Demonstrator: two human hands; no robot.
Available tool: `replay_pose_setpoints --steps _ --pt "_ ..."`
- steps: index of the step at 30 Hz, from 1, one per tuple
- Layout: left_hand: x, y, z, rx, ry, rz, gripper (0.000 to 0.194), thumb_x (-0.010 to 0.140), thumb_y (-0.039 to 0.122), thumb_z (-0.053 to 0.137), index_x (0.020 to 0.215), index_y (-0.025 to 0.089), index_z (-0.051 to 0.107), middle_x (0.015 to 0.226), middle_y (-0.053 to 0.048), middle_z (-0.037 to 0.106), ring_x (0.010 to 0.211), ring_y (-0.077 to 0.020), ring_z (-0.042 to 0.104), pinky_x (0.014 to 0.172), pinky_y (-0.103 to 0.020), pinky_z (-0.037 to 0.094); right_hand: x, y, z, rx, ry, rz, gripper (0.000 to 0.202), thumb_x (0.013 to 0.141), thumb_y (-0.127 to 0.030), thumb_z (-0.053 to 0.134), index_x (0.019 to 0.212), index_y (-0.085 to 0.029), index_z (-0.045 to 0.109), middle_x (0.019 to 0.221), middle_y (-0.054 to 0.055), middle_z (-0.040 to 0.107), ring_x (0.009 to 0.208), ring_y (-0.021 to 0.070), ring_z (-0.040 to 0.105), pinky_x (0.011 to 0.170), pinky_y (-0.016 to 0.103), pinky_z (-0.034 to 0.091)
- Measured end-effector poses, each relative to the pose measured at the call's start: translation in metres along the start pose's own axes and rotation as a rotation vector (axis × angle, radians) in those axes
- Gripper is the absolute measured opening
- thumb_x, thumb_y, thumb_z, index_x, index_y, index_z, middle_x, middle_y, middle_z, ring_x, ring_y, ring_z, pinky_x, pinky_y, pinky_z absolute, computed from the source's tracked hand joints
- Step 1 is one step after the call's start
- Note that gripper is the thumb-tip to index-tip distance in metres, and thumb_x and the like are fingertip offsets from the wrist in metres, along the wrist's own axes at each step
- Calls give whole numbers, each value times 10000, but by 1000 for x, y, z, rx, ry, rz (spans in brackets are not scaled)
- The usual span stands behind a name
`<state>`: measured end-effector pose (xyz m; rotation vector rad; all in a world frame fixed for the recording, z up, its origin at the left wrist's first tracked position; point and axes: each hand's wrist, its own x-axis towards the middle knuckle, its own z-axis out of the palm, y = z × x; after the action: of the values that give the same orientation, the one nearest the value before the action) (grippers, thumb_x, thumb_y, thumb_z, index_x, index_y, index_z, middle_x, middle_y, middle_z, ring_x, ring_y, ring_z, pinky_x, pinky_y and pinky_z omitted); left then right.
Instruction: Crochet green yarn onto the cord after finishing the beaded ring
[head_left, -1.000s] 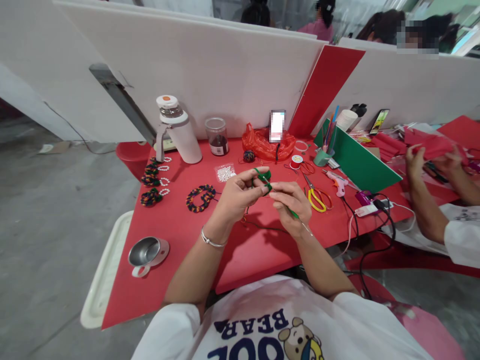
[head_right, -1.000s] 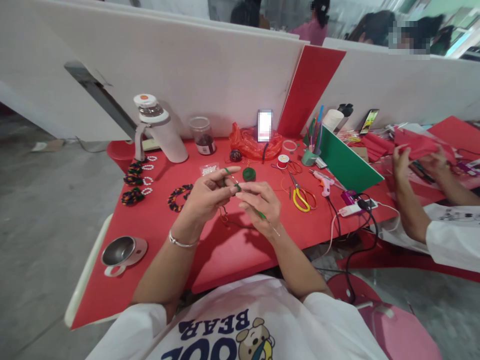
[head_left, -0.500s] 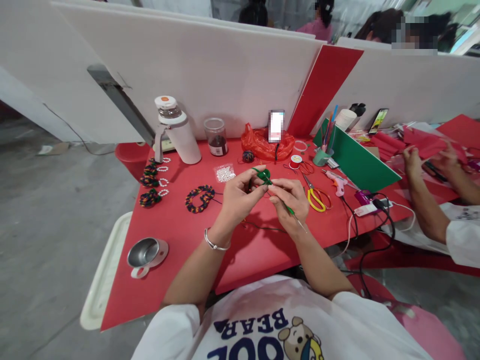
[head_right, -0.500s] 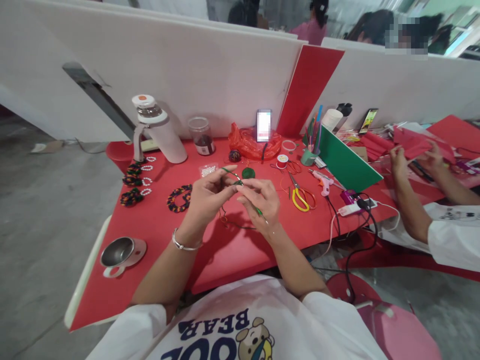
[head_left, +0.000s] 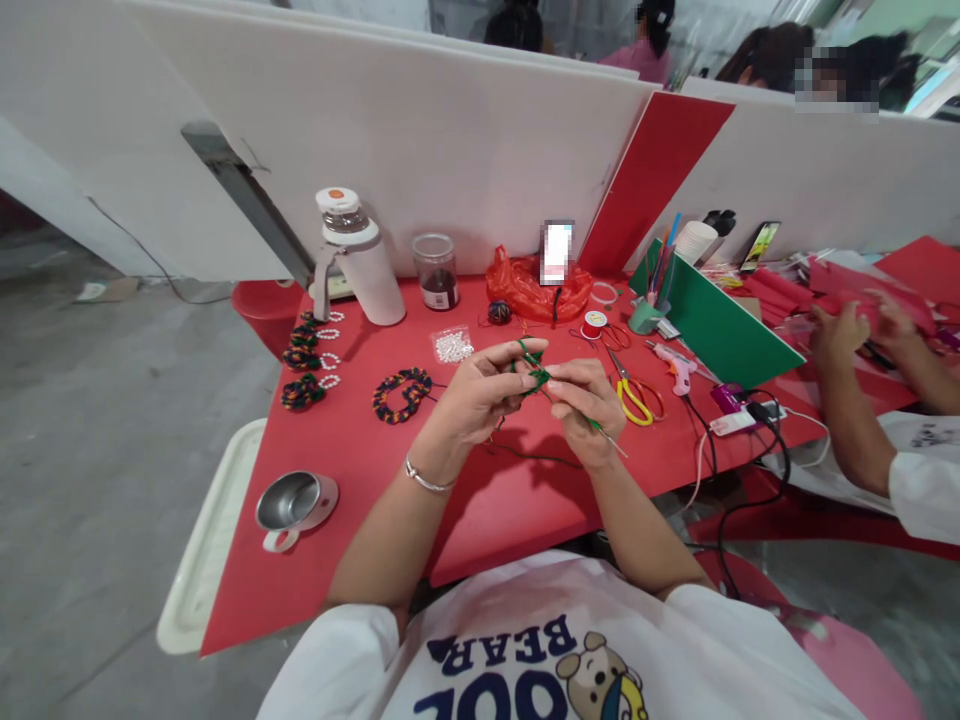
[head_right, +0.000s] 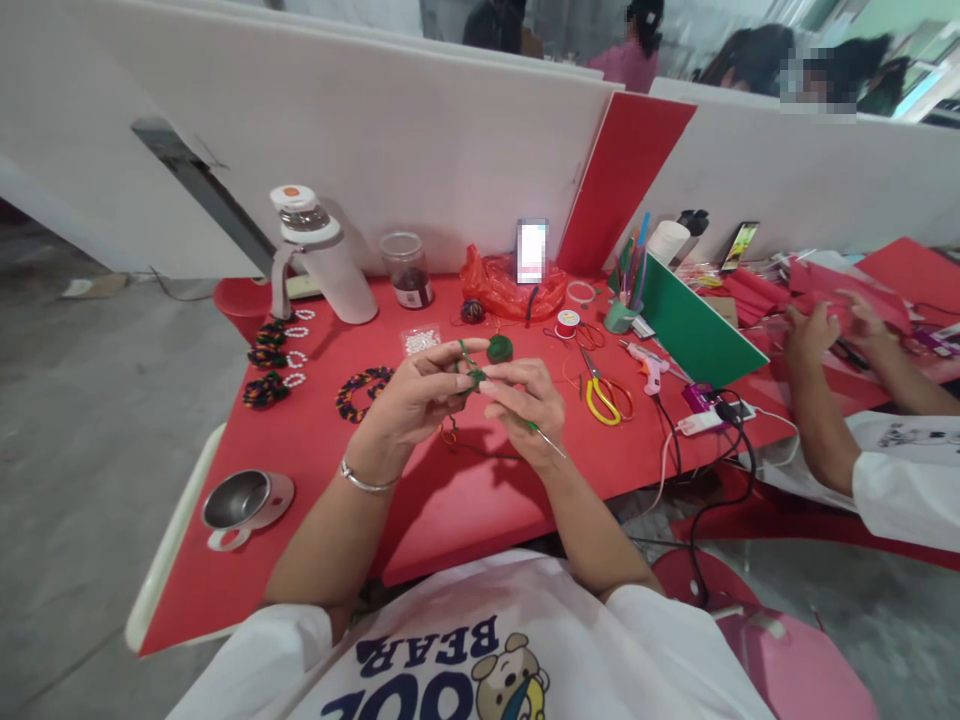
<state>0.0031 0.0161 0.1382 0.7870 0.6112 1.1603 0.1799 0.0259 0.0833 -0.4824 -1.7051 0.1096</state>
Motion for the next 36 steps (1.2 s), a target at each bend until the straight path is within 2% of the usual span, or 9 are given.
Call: replay_pose_setpoints --steps 5,11,18,24,30,33,36 --pt "0 0 1 17 -14 -7 447 608 148 904 1045 140 812 636 44 586 478 -29 394 441 -206 202 2 -1 -6 -3 -33 -14 268 1007 -450 651 1249 -386 749 1135 46 777 987 225 701 827 439 602" --pt "0 -2 1 38 -15 -19 457 613 175 911 1059 148 814 639 51 569 458 -20 370 432 -202 190 4 -4 -2 25 4 4 248 1016 -447 639 1224 -382 758 1102 41 785 970 221 718 832 440 609" --pt "2 -5 3 60 37 83 476 587 202 969 1039 176 823 717 24 646 498 -32 440 441 -199 267 2 -2 -1 60 3 46 260 1013 -424 652 1251 -390 749 1135 37 784 1010 227 713 870 452 601" --pt "4 -8 0 104 77 188 531 555 218 1006 1051 173 821 623 37 634 495 -42 453 451 -188 279 1 -5 4 -38 42 42 217 1018 -426 646 1180 -347 767 1100 46 790 986 225 725 842 446 611" --pt "3 -4 -3 96 4 63 552 566 245 1000 1075 165 802 619 55 616 437 -27 404 406 -196 238 1 -2 6 25 55 -6 242 1009 -414 659 1227 -382 759 1107 34 802 974 226 718 849 452 606" --pt "3 -2 -3 135 5 78 583 564 239 998 1105 162 795 629 55 619 464 -36 436 426 -197 275 5 0 1 45 13 14 243 1009 -425 656 1224 -388 763 1104 29 804 979 227 717 864 455 605" --pt "3 -3 -3 199 58 160 598 561 217 994 1122 159 795 681 31 658 567 -68 534 512 -201 379 7 1 -4 63 -45 73 225 1006 -390 669 1205 -376 773 1104 31 801 1007 229 709 900 462 596"
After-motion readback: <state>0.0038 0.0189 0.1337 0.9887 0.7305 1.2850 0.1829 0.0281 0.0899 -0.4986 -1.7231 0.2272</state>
